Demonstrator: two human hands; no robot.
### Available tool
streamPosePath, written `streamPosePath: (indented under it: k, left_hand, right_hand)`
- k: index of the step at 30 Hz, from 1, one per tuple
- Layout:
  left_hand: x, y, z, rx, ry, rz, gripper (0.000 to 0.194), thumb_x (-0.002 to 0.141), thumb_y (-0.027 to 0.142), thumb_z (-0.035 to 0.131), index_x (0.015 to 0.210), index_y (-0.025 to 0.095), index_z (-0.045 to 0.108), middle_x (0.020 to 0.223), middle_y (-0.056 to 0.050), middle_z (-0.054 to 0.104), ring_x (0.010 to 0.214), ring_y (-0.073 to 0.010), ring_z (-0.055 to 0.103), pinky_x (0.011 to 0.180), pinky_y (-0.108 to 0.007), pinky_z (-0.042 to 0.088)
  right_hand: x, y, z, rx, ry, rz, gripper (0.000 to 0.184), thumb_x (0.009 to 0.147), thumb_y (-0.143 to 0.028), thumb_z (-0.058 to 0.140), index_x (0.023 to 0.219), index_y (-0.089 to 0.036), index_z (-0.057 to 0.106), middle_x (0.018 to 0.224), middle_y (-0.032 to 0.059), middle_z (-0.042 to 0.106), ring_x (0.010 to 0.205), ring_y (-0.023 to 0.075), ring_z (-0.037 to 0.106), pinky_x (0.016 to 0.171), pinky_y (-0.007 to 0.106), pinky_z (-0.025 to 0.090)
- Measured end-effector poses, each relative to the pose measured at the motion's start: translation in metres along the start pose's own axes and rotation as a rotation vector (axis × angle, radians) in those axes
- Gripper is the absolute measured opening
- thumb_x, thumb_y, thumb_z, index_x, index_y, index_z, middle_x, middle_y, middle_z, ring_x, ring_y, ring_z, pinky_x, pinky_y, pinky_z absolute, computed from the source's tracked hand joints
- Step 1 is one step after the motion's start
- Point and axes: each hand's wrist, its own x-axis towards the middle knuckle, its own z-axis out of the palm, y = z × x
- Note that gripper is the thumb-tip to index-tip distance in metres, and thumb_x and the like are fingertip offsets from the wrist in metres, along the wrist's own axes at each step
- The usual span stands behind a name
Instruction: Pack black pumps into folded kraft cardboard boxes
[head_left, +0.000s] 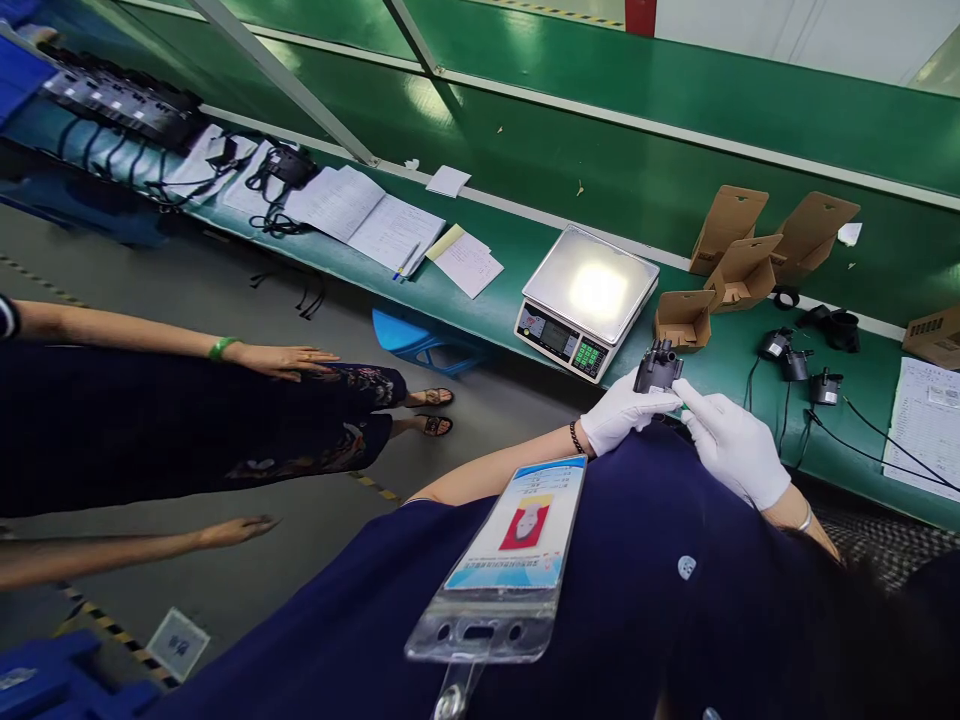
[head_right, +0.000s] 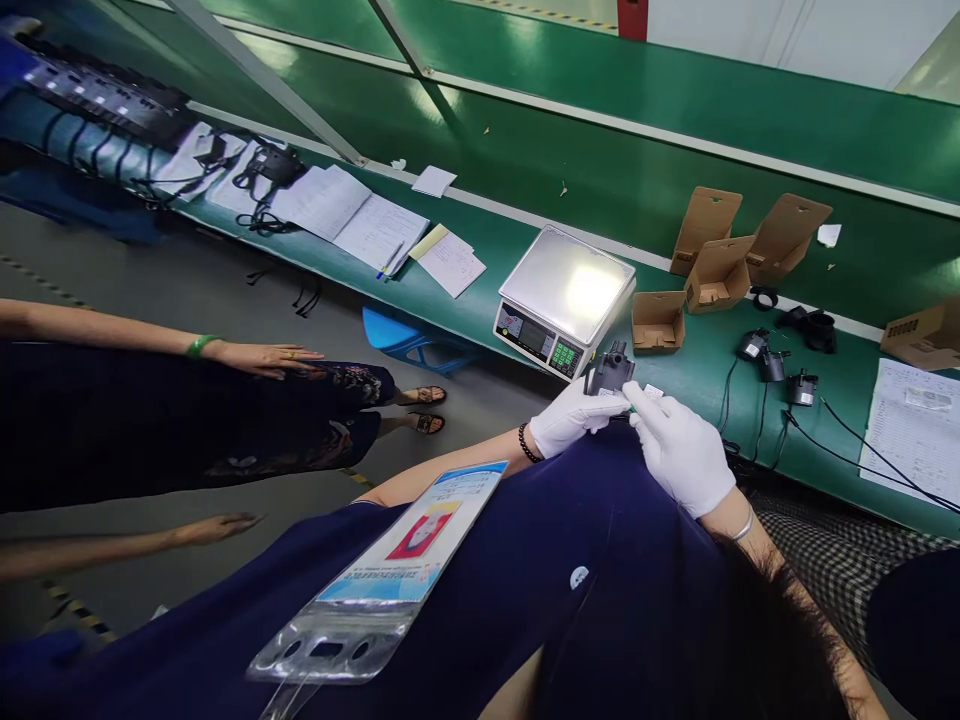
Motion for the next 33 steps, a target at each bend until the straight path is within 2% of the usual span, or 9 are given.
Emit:
streamPosePath:
  k: [7, 15, 27, 33]
  left_hand:
    - [-0.0010, -0.0006, -0.0026, 0.030, 0.054, -0.022, 0.040, 0.071, 0.040, 0.081, 0.070, 0.017, 0.049, 0.056, 0.008, 0.043, 0.046, -0.0043, 0.033, 0.045, -0.023, 0.020]
    - [-0.0019, 0.0028, -0.0007, 0.002, 0.027, 0.012, 0.043, 0.068, 0.042, 0.084, 0.071, 0.017, 0.049, 0.058, 0.009, 0.043, 0.046, -0.0034, 0.033, 0.046, -0.023, 0.020]
    - [-0.0012, -0.0039, -0.0050, -0.018, 0.062, -0.002, 0.040, 0.070, 0.040, 0.084, 0.075, 0.017, 0.052, 0.057, 0.008, 0.043, 0.046, -0.0040, 0.032, 0.045, -0.023, 0.018]
    - [0.0008, -0.0016, -0.0028, -0.064, 0.108, -0.016, 0.043, 0.066, 0.038, 0.086, 0.072, 0.017, 0.050, 0.056, 0.008, 0.042, 0.046, -0.0037, 0.031, 0.046, -0.024, 0.017]
  right_hand:
    - [0.0039, -0.0037, 0.0019, -0.006, 0.048, -0.033, 0.041, 0.103, -0.026, 0.040, 0.139, -0.025, 0.059, 0.103, 0.0071, 0.072, 0.089, 0.0182, 0.069, 0.077, 0.026, 0.053]
    - [0.0051, 0.0011, -0.0004, -0.001, 0.005, -0.079, 0.042, 0.104, -0.027, 0.040, 0.141, -0.024, 0.058, 0.106, 0.0070, 0.073, 0.092, 0.0189, 0.070, 0.078, 0.027, 0.055]
    - [0.0068, -0.0025, 0.0053, -0.029, 0.031, -0.059, 0.042, 0.103, -0.026, 0.041, 0.141, -0.025, 0.058, 0.110, 0.0070, 0.073, 0.092, 0.0198, 0.071, 0.072, 0.027, 0.055]
    - [0.0095, -0.0036, 0.0061, -0.035, 0.044, -0.047, 0.042, 0.102, -0.026, 0.042, 0.141, -0.025, 0.058, 0.111, 0.0068, 0.073, 0.092, 0.0194, 0.071, 0.071, 0.027, 0.054]
